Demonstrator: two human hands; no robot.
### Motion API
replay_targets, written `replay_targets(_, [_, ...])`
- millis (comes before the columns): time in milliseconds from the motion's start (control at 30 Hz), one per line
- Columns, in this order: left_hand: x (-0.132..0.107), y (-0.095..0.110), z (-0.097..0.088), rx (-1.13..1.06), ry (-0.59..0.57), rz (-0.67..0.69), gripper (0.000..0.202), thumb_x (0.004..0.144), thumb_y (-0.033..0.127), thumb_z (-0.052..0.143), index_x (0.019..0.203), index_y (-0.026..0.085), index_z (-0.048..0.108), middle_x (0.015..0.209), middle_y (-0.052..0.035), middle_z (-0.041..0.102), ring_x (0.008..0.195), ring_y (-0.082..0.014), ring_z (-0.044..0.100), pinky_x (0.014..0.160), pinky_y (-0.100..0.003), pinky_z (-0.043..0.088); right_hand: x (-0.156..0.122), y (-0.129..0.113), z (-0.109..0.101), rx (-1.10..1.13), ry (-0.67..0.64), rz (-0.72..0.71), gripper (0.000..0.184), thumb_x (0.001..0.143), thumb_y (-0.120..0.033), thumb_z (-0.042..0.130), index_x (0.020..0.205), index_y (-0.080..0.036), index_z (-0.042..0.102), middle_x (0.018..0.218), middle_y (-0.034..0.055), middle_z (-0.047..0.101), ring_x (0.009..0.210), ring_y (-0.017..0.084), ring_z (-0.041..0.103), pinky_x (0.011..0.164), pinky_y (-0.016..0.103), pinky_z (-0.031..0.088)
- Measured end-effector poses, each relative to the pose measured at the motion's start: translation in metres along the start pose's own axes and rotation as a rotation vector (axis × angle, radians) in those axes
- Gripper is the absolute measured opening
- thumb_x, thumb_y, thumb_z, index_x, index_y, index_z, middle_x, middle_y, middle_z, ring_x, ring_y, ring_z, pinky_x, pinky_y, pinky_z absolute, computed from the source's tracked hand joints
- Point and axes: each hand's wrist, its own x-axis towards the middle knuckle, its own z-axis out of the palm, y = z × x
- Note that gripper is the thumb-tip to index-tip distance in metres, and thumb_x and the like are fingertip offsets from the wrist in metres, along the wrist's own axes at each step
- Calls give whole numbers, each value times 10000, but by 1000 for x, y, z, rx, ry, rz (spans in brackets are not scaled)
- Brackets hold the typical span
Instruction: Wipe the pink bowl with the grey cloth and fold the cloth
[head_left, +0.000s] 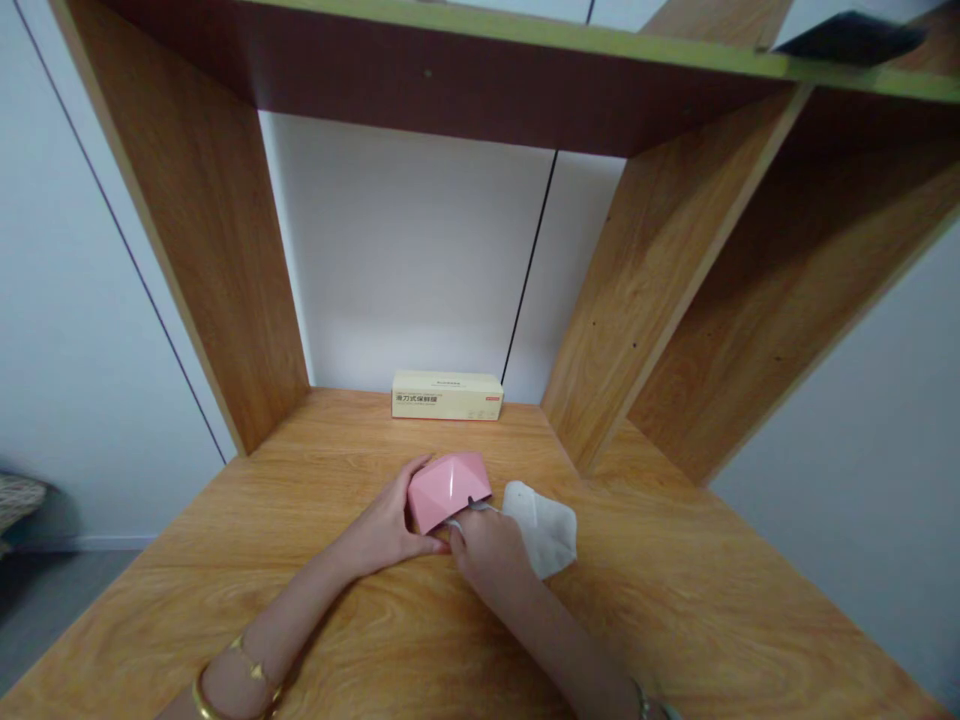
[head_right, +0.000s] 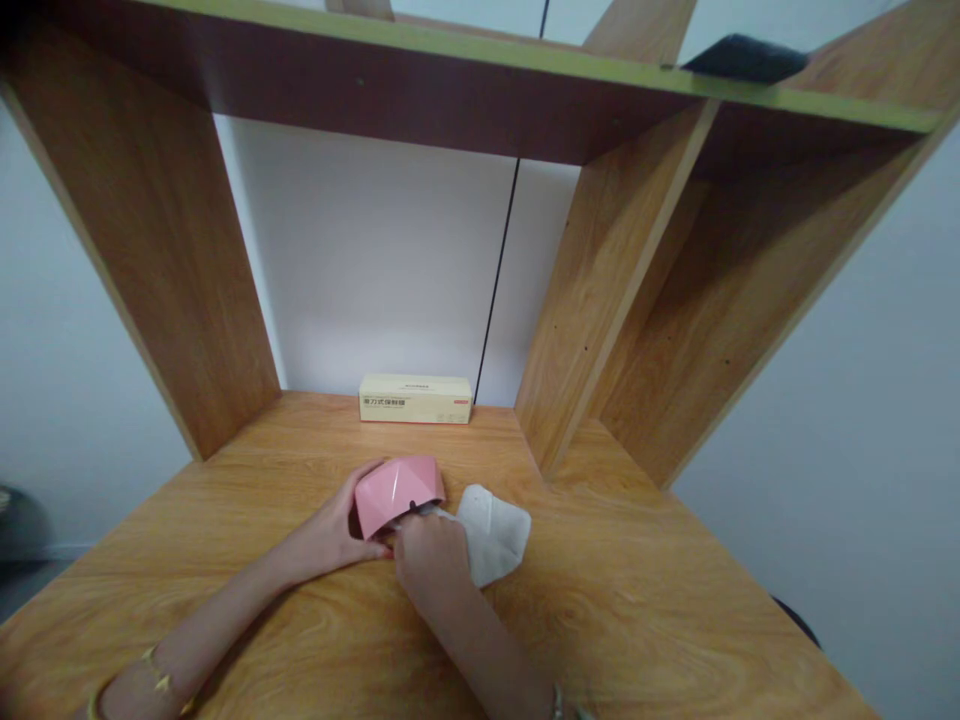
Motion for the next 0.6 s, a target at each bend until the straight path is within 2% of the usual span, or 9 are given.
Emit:
replay_targets(67, [-1, 6, -1, 45, 44, 34, 999, 526, 363, 750, 1327, 206, 175, 1265, -126, 417, 1149, -283, 413, 956, -420, 323, 0, 0, -1, -10, -6, 1, 263, 789, -207, 385, 894, -188, 625, 902, 102, 659, 798, 200, 614, 634, 259, 412])
replay_targets(100, [-1, 10, -1, 76, 56, 56, 986, 547, 390, 736, 1335, 215, 169, 1272, -123, 414, 1152, -283, 409, 957, -421, 319, 0, 0, -1, -10, -13, 2, 255, 781, -205, 398, 903, -187, 622, 908, 102, 658, 800, 199, 614, 632, 256, 414])
replay_targets(233, [1, 20, -1, 275, 76, 150, 748, 677, 465, 616, 1305, 231, 284, 1247, -104, 464, 1123, -271, 430, 936, -412, 325, -1, 1, 1, -24, 2, 15, 244, 792, -207, 397, 895, -174, 616, 912, 98, 659, 787, 177, 619, 631, 232, 414])
replay_targets(333, [1, 21, -2, 406, 126, 163, 663, 724, 475, 553, 1292, 220, 324, 1166, -100, 532, 1055, -268, 477, 900, -418, 341, 0, 1, 2, -92, 36, 36, 272, 822, -182, 347, 872, -164, 614, 863, 107, 668, 729, 186, 630, 590, 253, 419])
replay_targets(467, [1, 17, -7, 453, 184, 103, 614, 725, 476, 539, 1243, 183, 385, 1151, -110, 546, 1023, -277, 498, 882, -425, 352, 2, 2, -3, -156, 90, 88, 315, 844, -127, 296, 958, -162, 588, 822, 118, 672, 690, 208, 638, 569, 290, 419])
replay_targets(600, [2, 11, -13, 304, 169, -45, 584, 716, 467, 551, 1186, 149, 416, 1117, -125, 563, 985, -273, 530, 846, -400, 395, 3, 4, -10, -187, 168, 111, 316, 857, -127, 311, 1062, -183, 545, 817, 108, 671, 732, 192, 635, 637, 295, 415])
